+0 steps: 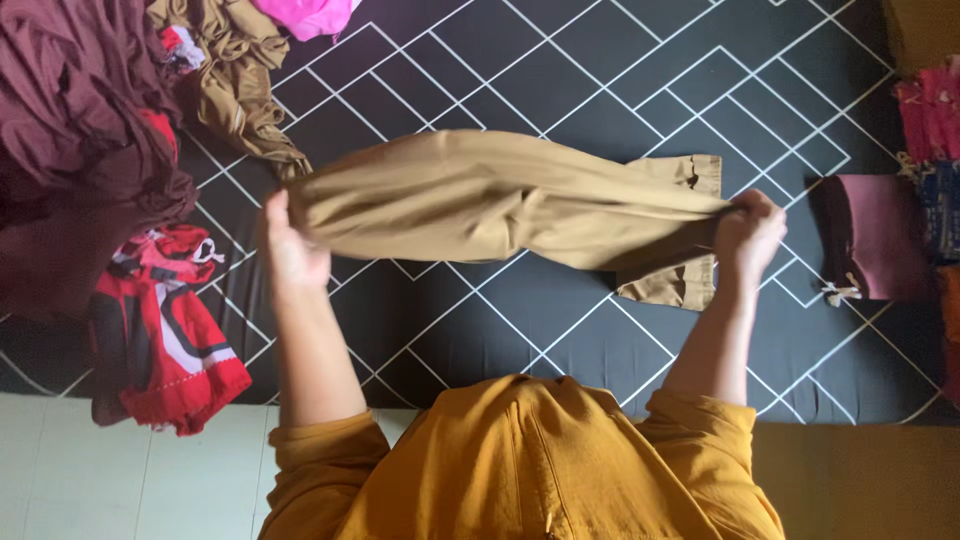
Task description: The person folds a maroon drawstring bag and a tan drawstring bag on a bed with a geometric-patterned sheet. They smooth and align each item, fold them into compact rectangles, and place them on a stack of folded linens.
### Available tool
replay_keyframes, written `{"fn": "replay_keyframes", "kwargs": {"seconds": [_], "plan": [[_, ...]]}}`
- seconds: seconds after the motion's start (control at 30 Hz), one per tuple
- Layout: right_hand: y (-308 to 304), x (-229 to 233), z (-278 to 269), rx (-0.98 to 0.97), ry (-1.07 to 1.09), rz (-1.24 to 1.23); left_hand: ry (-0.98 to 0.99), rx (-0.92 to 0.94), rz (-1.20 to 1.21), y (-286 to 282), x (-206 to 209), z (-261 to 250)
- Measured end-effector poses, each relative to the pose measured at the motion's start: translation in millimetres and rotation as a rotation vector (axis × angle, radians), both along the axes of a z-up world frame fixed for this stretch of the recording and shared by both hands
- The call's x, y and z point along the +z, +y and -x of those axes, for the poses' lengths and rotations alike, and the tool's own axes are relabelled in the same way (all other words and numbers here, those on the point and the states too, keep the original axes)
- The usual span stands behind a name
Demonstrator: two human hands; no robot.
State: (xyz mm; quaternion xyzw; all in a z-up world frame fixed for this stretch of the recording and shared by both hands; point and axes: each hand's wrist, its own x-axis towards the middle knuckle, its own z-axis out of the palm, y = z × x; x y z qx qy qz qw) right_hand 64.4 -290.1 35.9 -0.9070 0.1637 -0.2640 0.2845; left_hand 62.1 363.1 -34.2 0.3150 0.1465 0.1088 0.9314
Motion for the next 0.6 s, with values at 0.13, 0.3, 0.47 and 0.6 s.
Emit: {"fn": "replay_keyframes", "kwargs": {"seconds": [0.13, 0.3, 0.47, 0.6], "plan": [[-23, -16, 2, -0.197, 0.215, 0.099, 0.018, -0.133, 0.064, 12, 41, -18], [6, -42, 5, -0.138, 0.158, 0.245, 0.091, 0.008, -0.124, -25, 3, -40], [86, -46, 22, 0.413, -0.167, 0.315, 0.266, 0.031, -0.913, -100, -75, 26], [179, -64, 50, 0.873, -0.100, 0.224, 0.371, -0.081, -1.314, -135, -114, 59]]}}
